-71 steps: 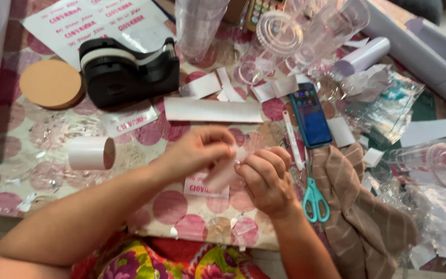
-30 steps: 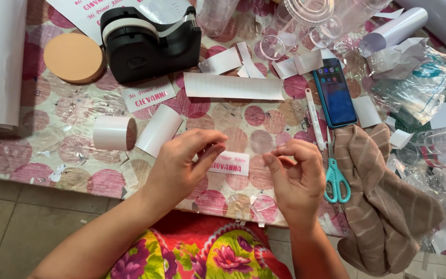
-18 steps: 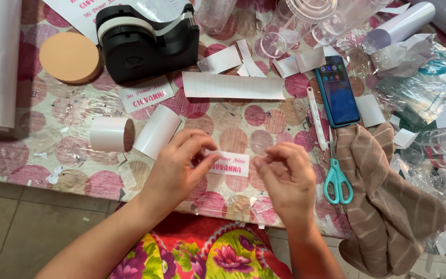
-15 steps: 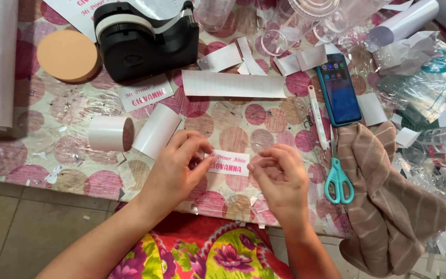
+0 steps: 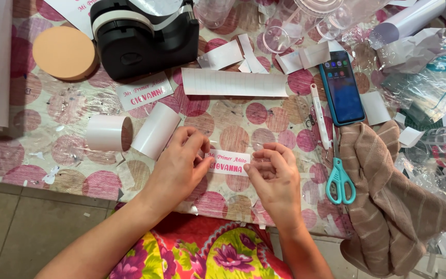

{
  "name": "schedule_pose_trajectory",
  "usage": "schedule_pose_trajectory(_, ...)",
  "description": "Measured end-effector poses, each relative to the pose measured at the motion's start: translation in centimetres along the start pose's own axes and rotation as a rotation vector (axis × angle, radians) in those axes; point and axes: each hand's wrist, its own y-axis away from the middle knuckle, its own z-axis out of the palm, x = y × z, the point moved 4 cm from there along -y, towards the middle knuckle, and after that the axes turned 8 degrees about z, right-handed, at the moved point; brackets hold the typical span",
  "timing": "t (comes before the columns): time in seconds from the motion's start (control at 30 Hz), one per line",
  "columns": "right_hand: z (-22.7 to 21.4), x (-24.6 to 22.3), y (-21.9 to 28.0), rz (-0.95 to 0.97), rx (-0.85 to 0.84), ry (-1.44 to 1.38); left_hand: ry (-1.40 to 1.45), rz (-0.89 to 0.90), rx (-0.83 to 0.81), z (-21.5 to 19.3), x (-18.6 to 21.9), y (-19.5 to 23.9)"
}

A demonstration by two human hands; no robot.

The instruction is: Cutting out name labels and applying them to clear plastic cups

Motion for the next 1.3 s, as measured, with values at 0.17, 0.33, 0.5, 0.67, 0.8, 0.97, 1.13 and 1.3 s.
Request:
schedule_pose_trajectory(0.17, 0.1, -0.1, 0.0, -0.006, 0.026, 0.041, -0.049, -0.033, -0.028, 0.2, -0.3, -0.3)
schedule_pose_trajectory(0.33, 0.1, -0.2, -0.1, -0.002, 0.032, 0.063, -0.061, -0.025, -0.039, 0.3, -0.2, -0.4)
schedule_pose_trajectory(0.5, 0.1, -0.2, -0.1, -0.004, 0.029, 0.067, -0.058, -0.041, -0.056, 0.3, -0.4, -0.4)
schedule_pose_trajectory(0.67, 0.1, 0.8, -0.2, 0.004, 0.031, 0.119, -0.1, -0.072, -0.098, 0.6, -0.7, -0.5)
schedule_pose_trajectory(0.8, 0.5, -0.3, 0.0, 0.004, 0.022, 0.212, -0.218, -0.088, -0.167, 0.4, 0.8, -0.6)
schedule_pose_trajectory(0.97, 0.4, -1.1, -0.3, 0.012, -0.032, 0.261, -0.125, 0.064, -0.139, -0.4, 2.2, -0.1)
schedule_pose_trajectory(1.13, -0.9, -2.0, -0.3, -0.072, -0.021, 0.18, -0.008, 0.159, 0.055, -0.2, 2.4, 1.9)
schedule_pose_trajectory(1.3, -1.7, -1.6, -0.3, -0.021, -0.088, -0.014, 0.115, 0.172, 0.105, -0.8, 2.6, 3.1)
